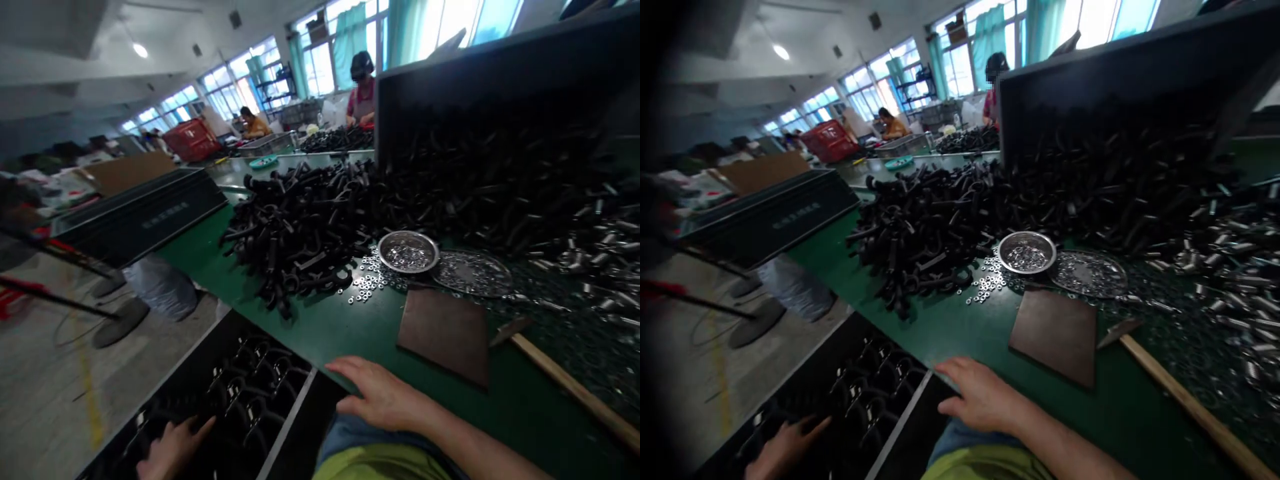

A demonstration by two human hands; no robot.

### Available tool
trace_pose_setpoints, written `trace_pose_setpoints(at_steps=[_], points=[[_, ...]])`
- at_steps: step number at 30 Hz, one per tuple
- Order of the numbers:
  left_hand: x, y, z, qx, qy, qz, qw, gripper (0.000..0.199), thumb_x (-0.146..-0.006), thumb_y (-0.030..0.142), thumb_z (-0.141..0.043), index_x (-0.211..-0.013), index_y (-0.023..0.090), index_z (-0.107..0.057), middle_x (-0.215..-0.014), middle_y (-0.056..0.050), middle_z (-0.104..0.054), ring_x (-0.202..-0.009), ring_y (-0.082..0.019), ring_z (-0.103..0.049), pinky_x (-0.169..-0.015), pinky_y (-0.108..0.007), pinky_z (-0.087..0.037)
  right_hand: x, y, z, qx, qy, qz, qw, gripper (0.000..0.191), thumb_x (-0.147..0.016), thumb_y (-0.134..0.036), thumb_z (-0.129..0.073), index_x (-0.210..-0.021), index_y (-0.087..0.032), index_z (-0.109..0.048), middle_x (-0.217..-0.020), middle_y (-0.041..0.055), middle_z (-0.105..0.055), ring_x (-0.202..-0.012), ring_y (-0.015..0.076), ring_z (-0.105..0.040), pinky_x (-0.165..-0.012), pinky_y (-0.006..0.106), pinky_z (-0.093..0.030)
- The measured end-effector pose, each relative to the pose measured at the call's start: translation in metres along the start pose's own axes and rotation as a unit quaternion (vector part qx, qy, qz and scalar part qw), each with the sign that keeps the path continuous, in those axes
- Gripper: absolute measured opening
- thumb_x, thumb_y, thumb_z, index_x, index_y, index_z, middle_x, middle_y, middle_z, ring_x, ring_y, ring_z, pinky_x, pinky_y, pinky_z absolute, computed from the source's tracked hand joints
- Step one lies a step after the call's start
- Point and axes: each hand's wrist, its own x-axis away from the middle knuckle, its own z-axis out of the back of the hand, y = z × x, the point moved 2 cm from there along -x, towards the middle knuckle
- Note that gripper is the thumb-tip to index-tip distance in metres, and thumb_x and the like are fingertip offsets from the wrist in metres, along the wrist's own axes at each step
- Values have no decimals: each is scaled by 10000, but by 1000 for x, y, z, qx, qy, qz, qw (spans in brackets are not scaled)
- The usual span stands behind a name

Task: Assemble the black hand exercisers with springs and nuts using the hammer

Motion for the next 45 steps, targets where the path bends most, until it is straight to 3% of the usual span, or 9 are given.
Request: trace_pose_setpoints(at_steps=[6, 13, 19, 26, 32, 35, 39, 42, 45], points=[[-7, 214, 99, 101, 83, -297, 946, 514, -809, 547, -431, -1132, 193, -618, -1151, -103, -647, -1050, -290, -600, -910, -393, -460, 44, 0, 35, 52, -30, -26, 998, 491, -799, -371, -604, -1265, -224, -557, -1184, 90, -627, -1123, 237, -550, -957, 345, -408], [57, 542, 107, 78, 70, -663, 741, 287, -856, 213, -461, -1051, 189, -669, -1119, -77, -647, -1040, -204, -560, -930, -290, -416, 93, 8, 75, 58, 34, -100, 993, 466, -789, -329, -616, -1248, -261, -576, -1191, 65, -635, -1117, 248, -562, -965, 360, -410], [38, 664, 92, 24, 60, -694, 717, 197, -733, 67, -554, -826, 166, -696, -984, -108, -669, -1071, -229, -509, -991, -347, -327, 136, 19, 111, 31, 141, -171, 975, 424, -822, -370, -584, -1238, -289, -581, -1213, 24, -623, -1137, 222, -542, -986, 348, -394], [17, 681, 84, 45, 51, -716, 695, 140, -722, 26, -563, -646, 135, -608, -757, -78, -632, -995, -205, -524, -1075, -383, -202, 186, 50, 177, 91, 275, -231, 929, 235, -867, -274, -497, -1004, -236, -684, -975, 17, -701, -901, 181, -628, -803, 299, -461], [27, 652, 107, 155, 70, -687, 706, 164, -831, 203, -558, -936, 79, -578, -917, -33, -612, -983, -163, -528, -967, -301, -361, 211, 114, 240, 286, 371, -366, 804, 228, -874, -230, -474, -939, -193, -689, -958, 52, -698, -892, 186, -623, -804, 294, -439], [40, 620, 118, 366, -55, -600, 709, 254, -865, 318, -527, -1008, 109, -555, -908, -17, -620, -892, -151, -578, -845, -276, -462, 198, 135, 253, 323, 359, -396, 781, 221, -849, -224, -510, -970, -200, -694, -1013, 77, -673, -977, 204, -593, -827, 296, -427], [63, 551, 114, 640, -372, -349, 575, 215, -899, 313, -461, -971, 164, -598, -893, -29, -635, -879, -138, -612, -854, -308, -503, 180, 150, 255, 343, 341, -420, 768, 160, -788, -246, -587, -878, -199, -711, -992, 97, -654, -996, 228, -572, -758, 288, -434], [77, 494, 99, 677, -406, -256, 558, 193, -874, 308, -489, -921, 180, -625, -833, -24, -625, -813, -133, -611, -836, -316, -514, 179, 154, 253, 352, 336, -429, 761, 149, -791, -248, -569, -832, -193, -701, -945, 86, -658, -925, 213, -587, -709, 283, -427], [79, 448, 74, 646, -352, -255, 628, 181, -735, 260, -649, -889, 166, -630, -654, 16, -555, -597, -101, -538, -656, -256, -498, 186, 156, 252, 356, 337, -431, 758, 179, -811, -302, -543, -848, -204, -690, -925, 73, -665, -860, 213, -596, -661, 291, -412]])
